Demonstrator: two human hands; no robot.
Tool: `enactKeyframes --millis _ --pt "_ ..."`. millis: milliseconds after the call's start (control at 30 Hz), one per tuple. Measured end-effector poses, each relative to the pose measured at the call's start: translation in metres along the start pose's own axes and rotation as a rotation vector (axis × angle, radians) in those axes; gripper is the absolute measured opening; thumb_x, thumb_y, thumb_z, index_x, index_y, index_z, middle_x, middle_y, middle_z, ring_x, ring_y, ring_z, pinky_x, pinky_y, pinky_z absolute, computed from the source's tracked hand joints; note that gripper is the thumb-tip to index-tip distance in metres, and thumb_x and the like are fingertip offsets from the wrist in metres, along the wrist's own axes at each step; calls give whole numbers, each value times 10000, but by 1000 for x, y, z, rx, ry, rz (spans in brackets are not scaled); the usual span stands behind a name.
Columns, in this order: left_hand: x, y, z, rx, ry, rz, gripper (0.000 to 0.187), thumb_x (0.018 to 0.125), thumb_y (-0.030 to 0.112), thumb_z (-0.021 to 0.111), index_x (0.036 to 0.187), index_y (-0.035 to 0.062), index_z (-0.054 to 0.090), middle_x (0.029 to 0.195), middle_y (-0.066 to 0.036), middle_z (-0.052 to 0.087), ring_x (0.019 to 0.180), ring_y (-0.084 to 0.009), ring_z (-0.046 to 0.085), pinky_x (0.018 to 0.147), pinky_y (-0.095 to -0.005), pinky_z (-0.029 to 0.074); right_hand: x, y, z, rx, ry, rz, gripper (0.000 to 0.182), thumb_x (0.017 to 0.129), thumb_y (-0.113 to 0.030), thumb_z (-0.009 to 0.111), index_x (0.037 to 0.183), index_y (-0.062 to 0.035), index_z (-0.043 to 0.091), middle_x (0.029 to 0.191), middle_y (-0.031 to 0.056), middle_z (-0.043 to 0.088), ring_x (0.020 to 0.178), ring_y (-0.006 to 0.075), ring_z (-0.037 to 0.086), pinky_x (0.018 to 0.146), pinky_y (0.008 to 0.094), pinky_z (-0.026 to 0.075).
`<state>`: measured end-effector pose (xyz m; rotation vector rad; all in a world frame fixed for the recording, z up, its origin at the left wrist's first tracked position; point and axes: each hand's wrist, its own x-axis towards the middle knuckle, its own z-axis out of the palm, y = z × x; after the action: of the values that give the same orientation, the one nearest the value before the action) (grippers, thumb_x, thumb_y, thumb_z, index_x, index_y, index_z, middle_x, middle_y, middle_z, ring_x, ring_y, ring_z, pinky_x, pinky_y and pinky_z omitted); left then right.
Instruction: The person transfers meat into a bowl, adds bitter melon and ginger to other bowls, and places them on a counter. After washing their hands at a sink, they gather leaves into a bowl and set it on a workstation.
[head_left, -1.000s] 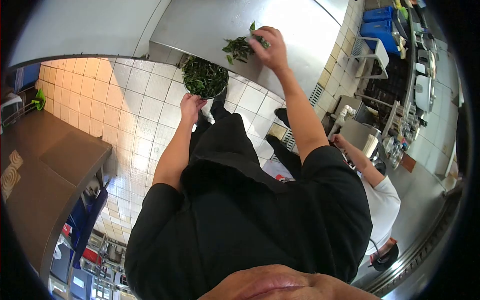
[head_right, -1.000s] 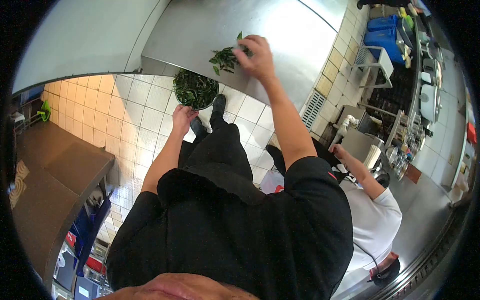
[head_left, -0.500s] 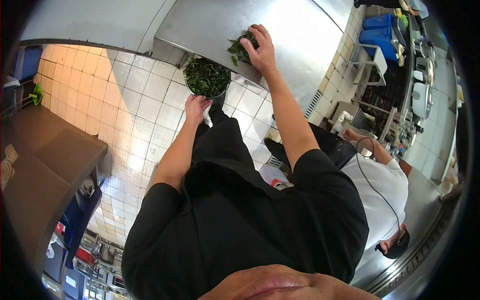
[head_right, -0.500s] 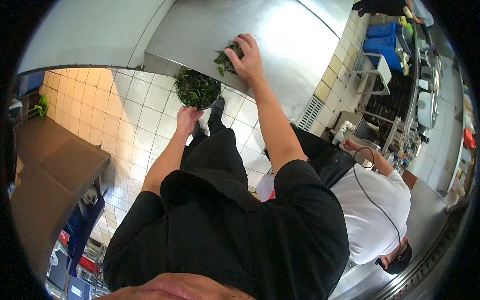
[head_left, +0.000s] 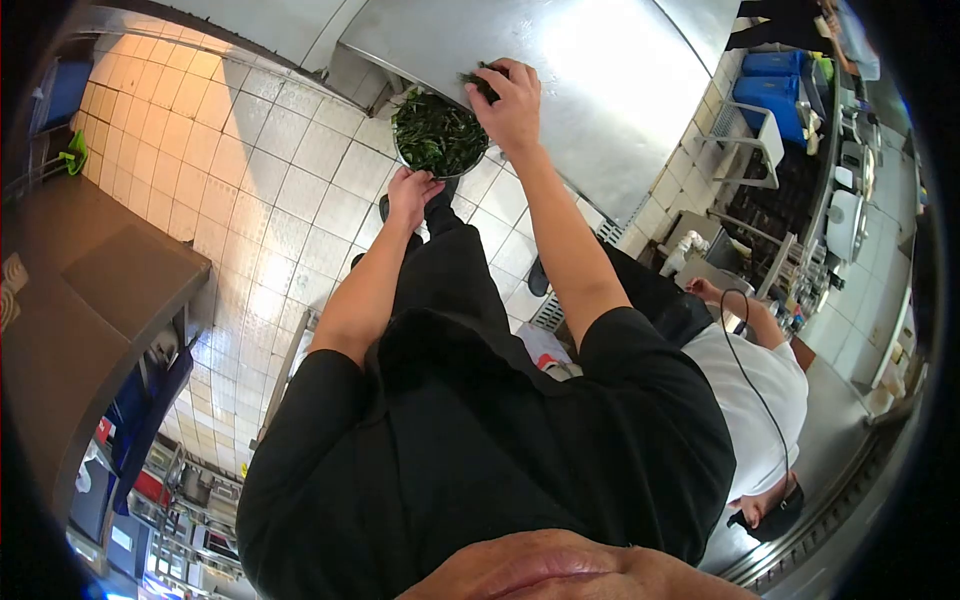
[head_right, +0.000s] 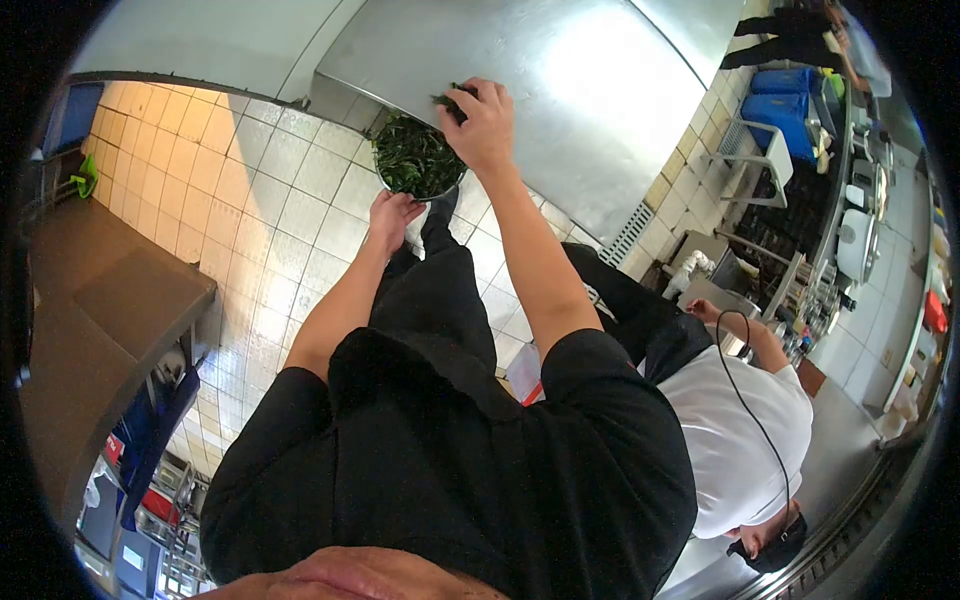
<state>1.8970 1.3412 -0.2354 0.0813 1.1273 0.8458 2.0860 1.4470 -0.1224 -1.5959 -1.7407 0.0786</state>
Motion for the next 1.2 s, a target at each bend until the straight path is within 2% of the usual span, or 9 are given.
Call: enactKeyframes --millis 267,533,767,867,967,1067,1200 --pt "6 -2 -3 -35 -22 14 114 828 -34 497 823 56 427 800 -96 572 704 -229 615 724 -415 573 -24 -32 4 125 -43 -20 193 636 -89 712 824 -100 671 882 74 596 853 278 536 758 384 422" --pt "-9 12 4 -13 -3 35 91 837 -34 488 882 38 457 814 -94 574 701 -212 621 703 -375 583 -62 -59 27 222 -157 -94 224 625 -95 711 840 -93 648 922 55 572 934 276 525 789 394 417" --pt "-10 15 -13 -4 -12 47 165 824 -38 495 976 24 501 832 -86 581 706 -210 624 686 -366 581 -63 -67 15 406 -154 1 96 737 -29 682 828 -40 655 867 99 632 838 269 592 730 345 486" --pt "-15 20 -15 4 -5 52 173 819 -35 496 984 17 502 823 -84 576 706 -209 622 688 -368 580 -61 -65 -3 404 -55 87 73 752 -45 672 819 -40 644 832 93 637 777 265 602 741 342 483" --pt "-16 24 -23 39 4 50 197 829 -30 471 1021 10 484 851 -88 572 738 -220 622 734 -391 571 -58 -63 -29 421 -62 319 70 794 -56 643 855 -21 648 834 106 641 734 228 614 703 315 491" --pt "-35 39 -25 36 23 47 233 827 -36 457 1056 4 477 882 -93 579 757 -220 622 757 -402 564 -64 -52 -43 376 -85 439 103 826 -68 617 905 -8 647 835 114 641 700 199 615 669 286 491" --pt "-49 57 -42 -20 95 94 239 789 -47 494 1023 -6 514 920 -109 617 758 -220 632 718 -359 570 -70 -47 -28 408 -287 503 129 851 -82 602 940 0 645 833 93 634 721 152 596 681 268 481"
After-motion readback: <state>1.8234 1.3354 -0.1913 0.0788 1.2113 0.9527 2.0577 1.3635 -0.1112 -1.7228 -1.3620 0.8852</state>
